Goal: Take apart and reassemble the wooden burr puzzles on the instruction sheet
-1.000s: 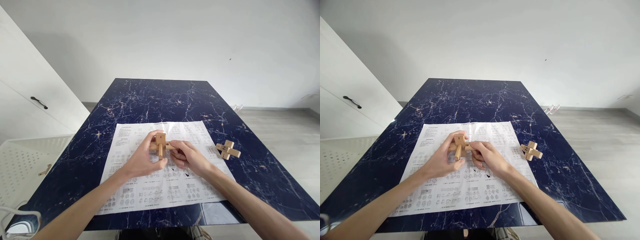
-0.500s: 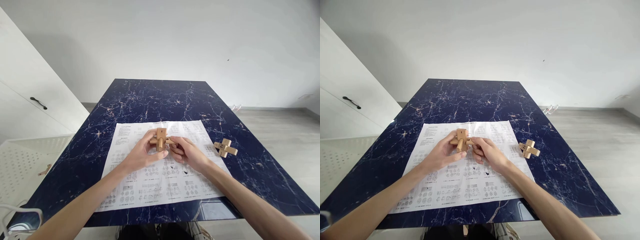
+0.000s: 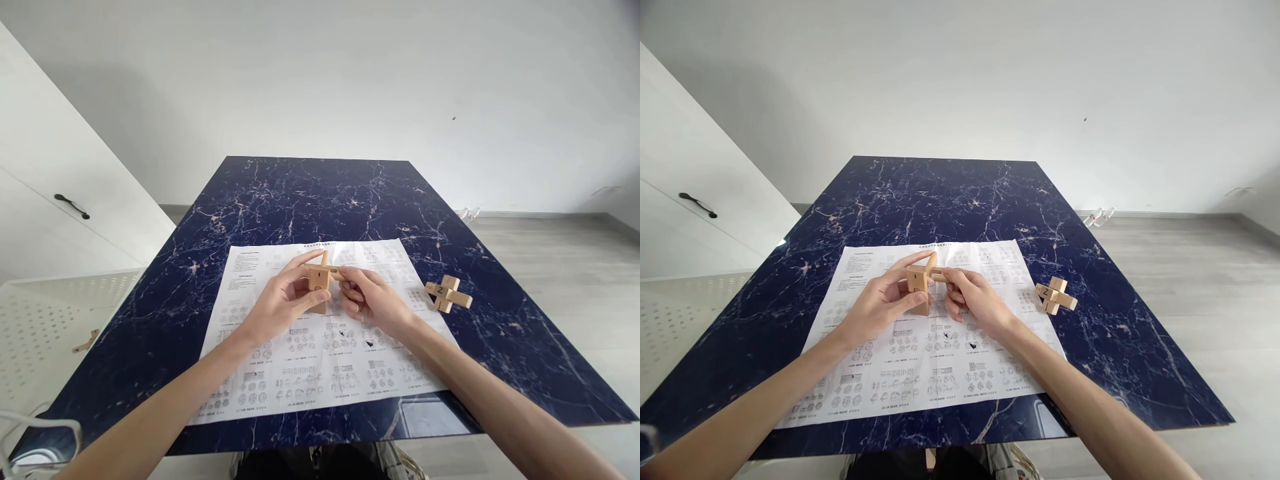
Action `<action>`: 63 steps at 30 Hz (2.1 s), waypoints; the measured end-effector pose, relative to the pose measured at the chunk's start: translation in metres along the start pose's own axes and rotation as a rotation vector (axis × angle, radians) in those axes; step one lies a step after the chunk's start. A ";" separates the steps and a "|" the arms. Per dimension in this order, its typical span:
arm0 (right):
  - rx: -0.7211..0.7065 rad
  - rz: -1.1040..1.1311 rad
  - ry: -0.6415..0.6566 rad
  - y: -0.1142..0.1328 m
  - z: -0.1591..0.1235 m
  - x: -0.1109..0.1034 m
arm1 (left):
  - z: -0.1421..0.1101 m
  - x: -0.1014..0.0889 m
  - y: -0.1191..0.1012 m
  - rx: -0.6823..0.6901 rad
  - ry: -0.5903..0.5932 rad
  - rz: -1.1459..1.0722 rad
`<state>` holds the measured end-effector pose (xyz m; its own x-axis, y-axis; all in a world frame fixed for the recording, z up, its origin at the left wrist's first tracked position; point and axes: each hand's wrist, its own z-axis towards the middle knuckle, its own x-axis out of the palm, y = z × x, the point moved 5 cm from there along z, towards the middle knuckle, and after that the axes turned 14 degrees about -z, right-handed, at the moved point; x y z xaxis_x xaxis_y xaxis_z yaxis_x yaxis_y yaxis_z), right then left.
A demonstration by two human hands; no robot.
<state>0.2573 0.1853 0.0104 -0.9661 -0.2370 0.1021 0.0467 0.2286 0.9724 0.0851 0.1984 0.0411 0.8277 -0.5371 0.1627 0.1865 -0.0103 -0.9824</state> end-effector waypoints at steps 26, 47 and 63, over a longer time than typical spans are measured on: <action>-0.197 -0.268 -0.133 0.013 -0.007 -0.009 | 0.003 -0.056 -0.008 0.312 -0.356 1.053; -0.275 -0.371 0.174 0.019 -0.022 0.012 | -0.023 -0.005 -0.041 0.259 0.095 0.612; -0.252 -0.342 0.178 0.047 -0.032 0.060 | -0.084 -0.047 -0.089 0.348 -0.037 0.703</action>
<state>0.2093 0.1519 0.0691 -0.8792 -0.4223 -0.2207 -0.1857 -0.1230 0.9749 -0.0146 0.1532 0.1132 0.8292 -0.2910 -0.4772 -0.2372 0.5898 -0.7719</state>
